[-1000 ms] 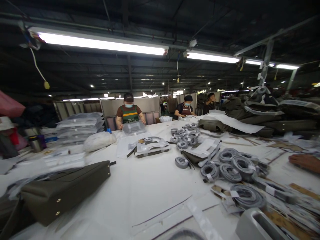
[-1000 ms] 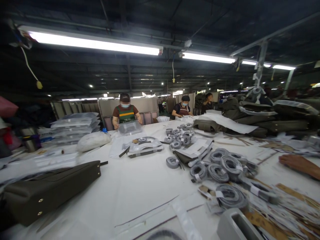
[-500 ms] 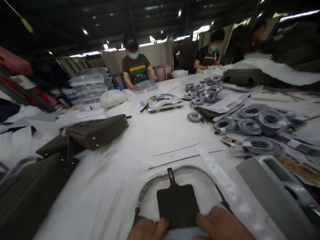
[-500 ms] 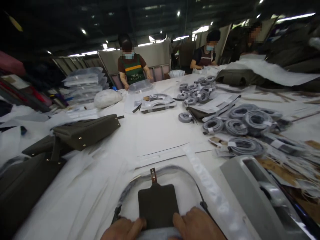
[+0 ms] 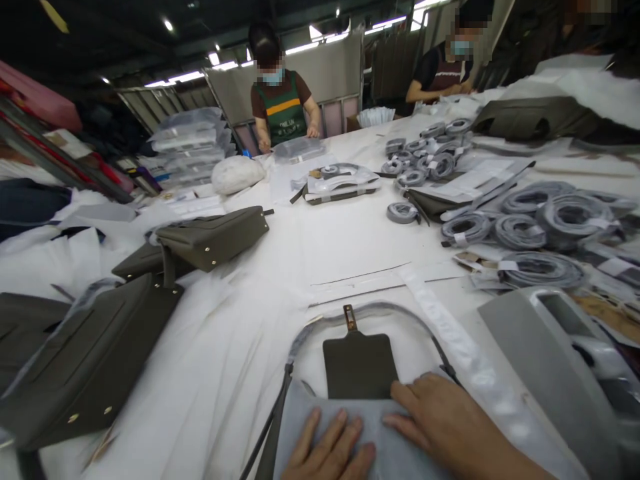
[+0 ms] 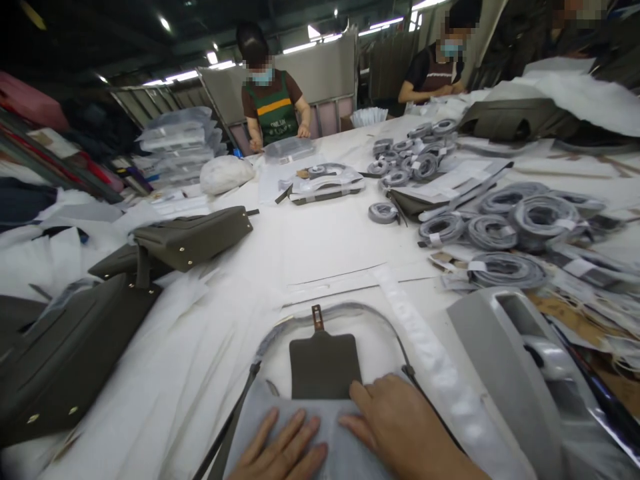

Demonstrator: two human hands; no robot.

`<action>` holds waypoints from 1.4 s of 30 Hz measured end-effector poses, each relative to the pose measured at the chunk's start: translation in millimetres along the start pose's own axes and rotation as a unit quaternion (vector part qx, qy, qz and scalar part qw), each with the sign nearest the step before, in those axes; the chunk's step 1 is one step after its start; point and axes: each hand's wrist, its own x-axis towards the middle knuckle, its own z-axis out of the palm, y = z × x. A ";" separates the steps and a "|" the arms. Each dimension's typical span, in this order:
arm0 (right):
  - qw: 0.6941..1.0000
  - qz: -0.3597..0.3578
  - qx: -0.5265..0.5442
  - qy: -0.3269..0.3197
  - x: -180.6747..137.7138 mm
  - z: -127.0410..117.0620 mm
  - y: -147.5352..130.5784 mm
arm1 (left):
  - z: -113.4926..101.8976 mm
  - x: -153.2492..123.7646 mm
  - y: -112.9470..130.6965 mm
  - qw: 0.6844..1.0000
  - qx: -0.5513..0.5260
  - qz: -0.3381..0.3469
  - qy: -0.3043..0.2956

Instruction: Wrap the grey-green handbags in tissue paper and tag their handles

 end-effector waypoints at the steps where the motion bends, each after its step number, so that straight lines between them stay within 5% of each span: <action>1: 1.000 0.002 0.003 -0.019 0.6 -1.2 -0.1 | -5.7 -2.7 0.8 1.000 0.004 0.001 -0.017; 9: 0.989 0.026 0.060 -0.135 14.1 -35.8 1.5 | -36.1 -0.1 13.2 0.962 -0.178 -0.090 -0.185; 15: 0.975 0.105 0.192 -0.027 57.4 -47.0 7.3 | -37.2 0.2 16.6 0.951 -0.214 -0.112 -0.194; 21: 0.950 0.149 0.271 -0.035 101.1 -41.0 4.6 | -36.8 -1.6 17.4 0.953 -0.222 -0.118 -0.169; 25: 0.941 0.109 0.320 0.005 73.7 -58.1 -11.2 | -38.1 -2.1 15.5 0.952 -0.237 -0.117 -0.155; 30: 0.938 -0.071 0.339 -0.021 15.6 -79.4 -35.7 | -42.4 -2.9 11.0 0.954 -0.252 -0.107 -0.120; 34: 0.954 -0.093 0.280 -0.046 -16.7 -67.4 -44.9 | -45.2 -6.0 5.4 0.956 -0.261 -0.080 -0.107; 42: 0.955 -0.136 0.262 0.024 -38.4 -30.1 -44.9 | -32.4 -21.0 11.2 0.974 -0.213 -0.080 0.015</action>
